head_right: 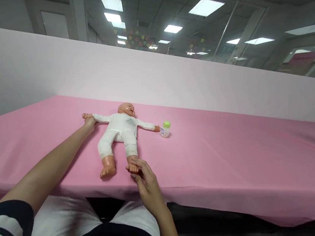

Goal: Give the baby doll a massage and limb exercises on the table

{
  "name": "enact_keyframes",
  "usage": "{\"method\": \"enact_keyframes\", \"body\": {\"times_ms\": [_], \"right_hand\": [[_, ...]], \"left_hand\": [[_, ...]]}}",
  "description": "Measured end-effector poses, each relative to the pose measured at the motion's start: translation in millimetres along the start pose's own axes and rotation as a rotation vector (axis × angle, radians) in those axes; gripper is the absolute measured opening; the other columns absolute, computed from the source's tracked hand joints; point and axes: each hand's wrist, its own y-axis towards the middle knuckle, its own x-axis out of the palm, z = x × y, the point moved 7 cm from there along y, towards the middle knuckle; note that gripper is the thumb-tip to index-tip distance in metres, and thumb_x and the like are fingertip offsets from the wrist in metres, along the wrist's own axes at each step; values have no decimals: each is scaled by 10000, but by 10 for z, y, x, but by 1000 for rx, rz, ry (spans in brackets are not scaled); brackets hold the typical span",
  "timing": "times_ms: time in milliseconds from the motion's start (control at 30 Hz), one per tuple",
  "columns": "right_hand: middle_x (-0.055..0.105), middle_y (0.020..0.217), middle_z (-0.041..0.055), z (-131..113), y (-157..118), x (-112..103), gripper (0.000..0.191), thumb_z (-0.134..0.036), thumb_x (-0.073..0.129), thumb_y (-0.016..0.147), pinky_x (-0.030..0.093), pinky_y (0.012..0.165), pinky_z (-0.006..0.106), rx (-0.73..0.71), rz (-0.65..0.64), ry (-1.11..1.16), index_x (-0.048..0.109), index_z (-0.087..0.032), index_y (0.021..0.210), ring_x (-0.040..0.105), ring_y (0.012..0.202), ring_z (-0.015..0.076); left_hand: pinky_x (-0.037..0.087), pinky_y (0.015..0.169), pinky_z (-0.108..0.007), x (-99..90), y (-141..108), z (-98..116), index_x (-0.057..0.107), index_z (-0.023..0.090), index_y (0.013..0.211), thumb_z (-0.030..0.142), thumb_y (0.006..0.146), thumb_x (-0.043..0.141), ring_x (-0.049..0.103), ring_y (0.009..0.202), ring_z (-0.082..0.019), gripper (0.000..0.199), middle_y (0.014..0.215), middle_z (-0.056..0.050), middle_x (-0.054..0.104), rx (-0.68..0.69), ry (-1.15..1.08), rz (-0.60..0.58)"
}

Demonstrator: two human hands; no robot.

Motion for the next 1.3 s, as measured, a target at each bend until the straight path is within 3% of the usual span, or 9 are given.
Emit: {"method": "enact_keyframes", "body": {"times_ms": [100,200,433,533,667,800,967,1133,1300], "right_hand": [[590,1392,71,-9,21,-4,340,-233,517,988,456,1142,426,-16,-1,27,597,-291,1313,510,1371,228],[572,1427,73,-89,127,-34,330,-272,525,998,470,1127,412,-45,30,92,598,-289,1319,519,1363,232],[675,1261,57,-300,695,16,333,-289,558,960,532,1020,383,-8,55,206,612,-269,1288,673,1090,195],[704,1176,53,-292,929,117,289,-280,568,931,546,972,371,28,26,239,636,-239,1208,687,1016,185],[703,1176,55,-238,1076,199,266,-289,575,911,543,955,354,42,37,241,644,-218,1159,680,1025,184],[708,1138,54,-212,1046,209,289,-303,574,907,540,939,362,29,62,212,643,-223,1176,678,1000,189],[711,1137,51,-271,871,105,307,-299,581,918,553,943,366,16,104,205,640,-238,1214,693,956,181],[683,1251,56,-289,580,-19,313,-294,586,940,574,952,352,20,142,153,640,-262,1247,693,1016,183],[644,1318,74,-9,234,-7,305,-325,569,969,592,960,363,53,139,134,624,-269,1265,676,1114,207]], "left_hand": [[570,838,-453,-73,-52,-23,396,208,1362,446,993,395,670,1049,-301,439,1149,-167,630,-40,-94,124],[555,915,-438,-86,-201,197,401,205,1316,471,992,454,656,1096,-280,423,1168,-160,625,128,-198,199],[506,1040,-444,192,-827,979,520,190,1312,283,998,450,624,1169,-258,335,1267,-138,644,863,5,-79],[484,1077,-487,308,-1004,1039,590,173,1286,247,968,497,612,1201,-287,339,1273,-142,663,1095,246,-200],[494,1070,-497,305,-1008,993,607,173,1310,209,957,511,605,1225,-289,368,1308,-158,654,1171,380,-188],[488,1069,-489,284,-972,981,611,175,1290,206,953,518,604,1221,-289,351,1288,-157,661,1098,340,-172],[504,1017,-442,171,-825,905,530,193,1310,253,987,464,616,1168,-268,335,1266,-131,647,797,77,-56],[526,946,-388,-17,-552,648,435,217,1249,326,996,494,640,1108,-243,282,1231,-137,619,390,-228,177],[542,936,-396,-92,-342,224,404,227,1216,368,984,516,640,1142,-251,294,1240,-154,590,-50,-456,312]]}}
